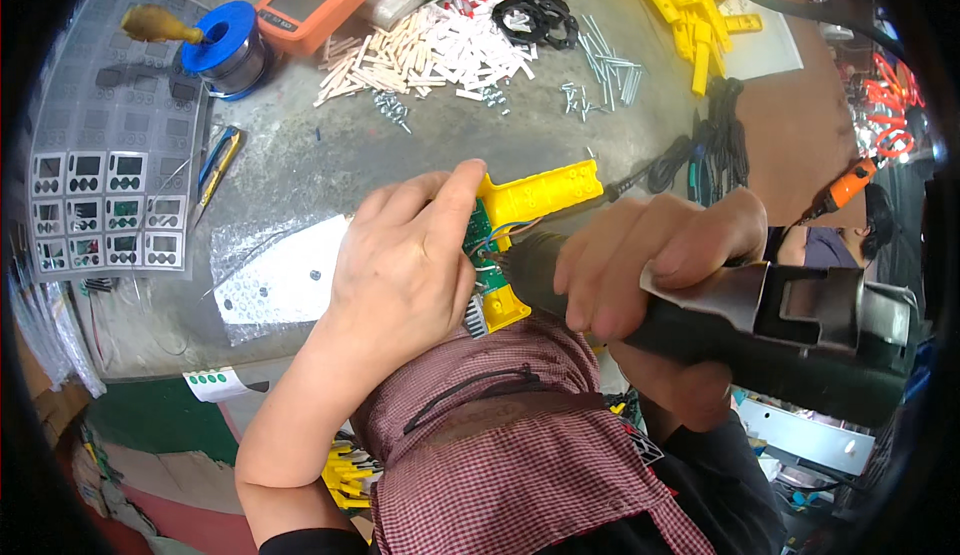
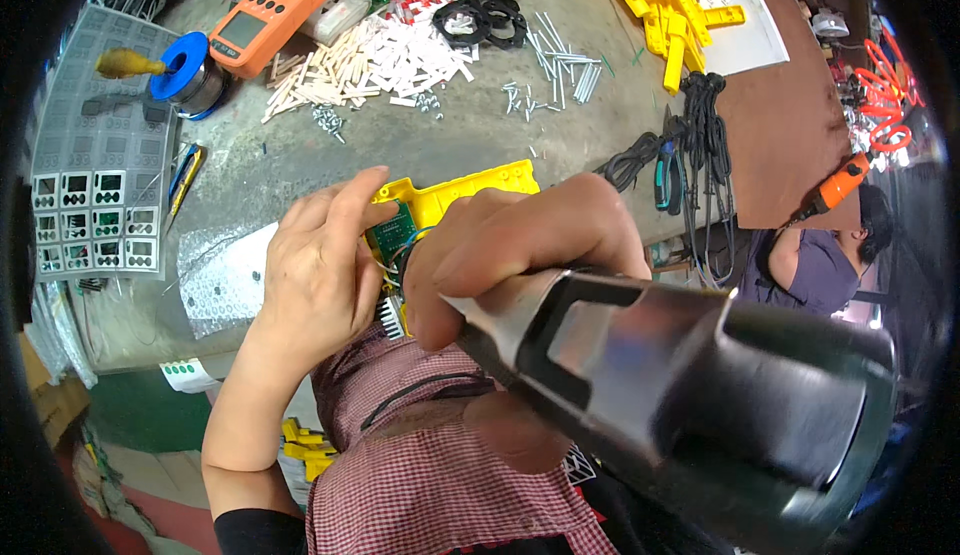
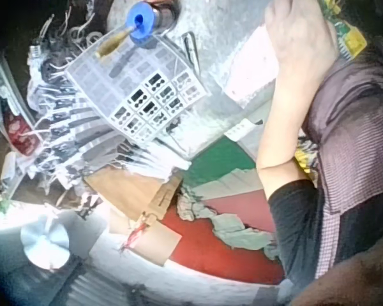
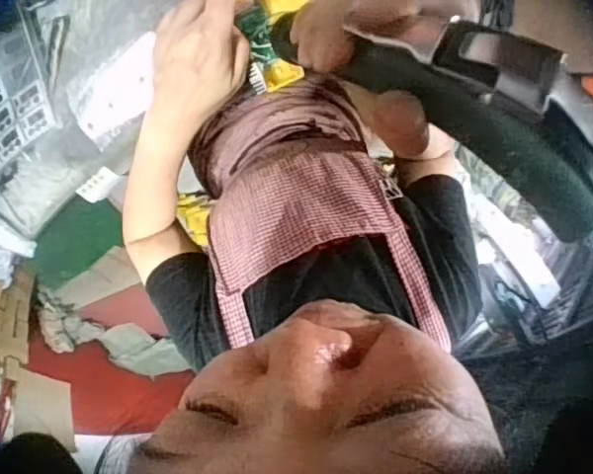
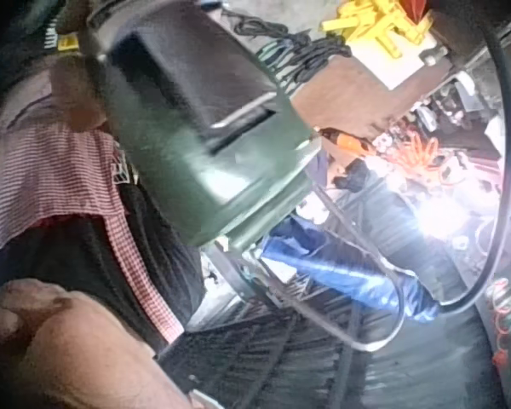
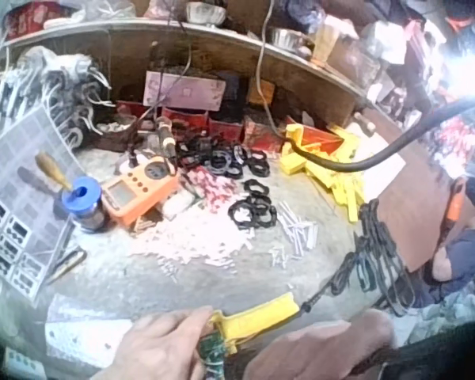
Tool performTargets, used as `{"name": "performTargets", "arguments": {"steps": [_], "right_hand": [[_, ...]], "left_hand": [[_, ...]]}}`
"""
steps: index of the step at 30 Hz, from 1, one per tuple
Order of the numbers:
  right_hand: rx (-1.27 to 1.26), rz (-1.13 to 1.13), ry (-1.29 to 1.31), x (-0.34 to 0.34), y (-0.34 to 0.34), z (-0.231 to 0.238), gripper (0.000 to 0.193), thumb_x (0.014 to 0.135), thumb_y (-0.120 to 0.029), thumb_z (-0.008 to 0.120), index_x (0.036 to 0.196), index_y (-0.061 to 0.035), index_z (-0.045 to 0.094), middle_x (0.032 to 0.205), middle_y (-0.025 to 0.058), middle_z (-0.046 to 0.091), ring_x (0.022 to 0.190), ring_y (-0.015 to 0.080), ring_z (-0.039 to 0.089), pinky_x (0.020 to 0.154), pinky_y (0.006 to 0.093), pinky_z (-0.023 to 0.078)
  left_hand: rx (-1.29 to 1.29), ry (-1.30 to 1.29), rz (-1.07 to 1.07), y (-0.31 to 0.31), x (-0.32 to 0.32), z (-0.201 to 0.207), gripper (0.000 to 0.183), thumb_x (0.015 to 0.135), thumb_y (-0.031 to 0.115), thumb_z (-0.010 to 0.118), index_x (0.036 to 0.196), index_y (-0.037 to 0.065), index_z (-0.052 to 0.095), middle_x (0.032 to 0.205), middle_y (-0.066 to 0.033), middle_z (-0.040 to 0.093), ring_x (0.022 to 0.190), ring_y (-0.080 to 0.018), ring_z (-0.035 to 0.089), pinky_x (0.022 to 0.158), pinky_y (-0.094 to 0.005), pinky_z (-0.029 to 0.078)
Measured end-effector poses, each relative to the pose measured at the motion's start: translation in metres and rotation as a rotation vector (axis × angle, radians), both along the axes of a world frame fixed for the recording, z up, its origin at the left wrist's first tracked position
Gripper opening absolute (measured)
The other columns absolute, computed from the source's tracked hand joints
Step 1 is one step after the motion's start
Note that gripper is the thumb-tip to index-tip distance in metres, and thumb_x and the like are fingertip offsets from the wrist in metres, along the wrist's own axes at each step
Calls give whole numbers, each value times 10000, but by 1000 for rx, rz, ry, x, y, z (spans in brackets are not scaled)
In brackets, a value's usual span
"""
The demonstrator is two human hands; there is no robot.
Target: Soldering components to a circuit board and assembling the board into a plastic tool housing.
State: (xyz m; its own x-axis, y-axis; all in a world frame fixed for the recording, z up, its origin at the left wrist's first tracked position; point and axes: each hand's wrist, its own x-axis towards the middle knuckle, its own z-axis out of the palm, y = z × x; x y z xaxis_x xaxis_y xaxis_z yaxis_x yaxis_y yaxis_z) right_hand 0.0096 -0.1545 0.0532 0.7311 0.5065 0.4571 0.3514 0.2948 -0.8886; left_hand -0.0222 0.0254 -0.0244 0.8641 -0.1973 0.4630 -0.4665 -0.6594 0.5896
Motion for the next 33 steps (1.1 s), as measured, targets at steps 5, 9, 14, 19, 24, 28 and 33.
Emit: {"name": "performTargets", "arguments": {"steps": [5,9,14,19,24,28,33], "right_hand": [[-79,13,43,1,9,10,547,806,-516,754,1003,-97,463,719,43,602,614,193,601,625,356,498],[-175,-72,177,-2,17,18,325,972,-398,581,918,-89,499,629,76,598,539,229,595,593,379,501],[-132,208,84,18,12,8,346,977,-400,550,883,-69,511,537,111,578,476,273,607,530,398,502],[-173,-247,118,16,-4,11,641,846,-631,609,1091,-46,521,676,-5,487,585,158,505,585,322,455],[244,-367,249,72,-92,38,576,911,-385,614,1287,18,446,838,67,567,740,158,563,671,292,479],[-346,-1002,194,126,-202,21,619,875,-122,667,1397,29,370,1018,146,635,872,199,636,788,303,532],[-1324,-1289,-526,138,-319,-50,571,817,-113,704,1349,-54,506,1187,201,637,1015,292,660,864,384,529]], "left_hand": [[9,-25,-27,1,0,0,605,689,25,651,1267,-66,497,979,-183,645,937,-337,607,846,-418,475],[-5,-8,-16,1,-1,-1,597,690,26,653,1260,-67,504,985,-185,642,940,-337,606,850,-419,477],[1,37,-1,-1,-4,-1,595,688,21,642,1263,-51,510,1026,-193,632,936,-344,604,860,-420,479],[41,53,7,2,-5,6,565,708,-24,594,1268,-19,519,1075,-167,652,983,-356,611,876,-425,474],[-62,-16,62,15,-21,22,506,692,-41,642,1194,-6,588,1148,-184,645,1072,-371,618,903,-430,491],[25,29,178,36,-57,11,471,743,89,725,1174,-26,571,1146,-181,633,1020,-402,606,893,-477,487],[338,207,268,45,-66,5,859,599,165,831,1358,23,455,1394,-176,478,1265,-408,447,1062,-503,351]]}}
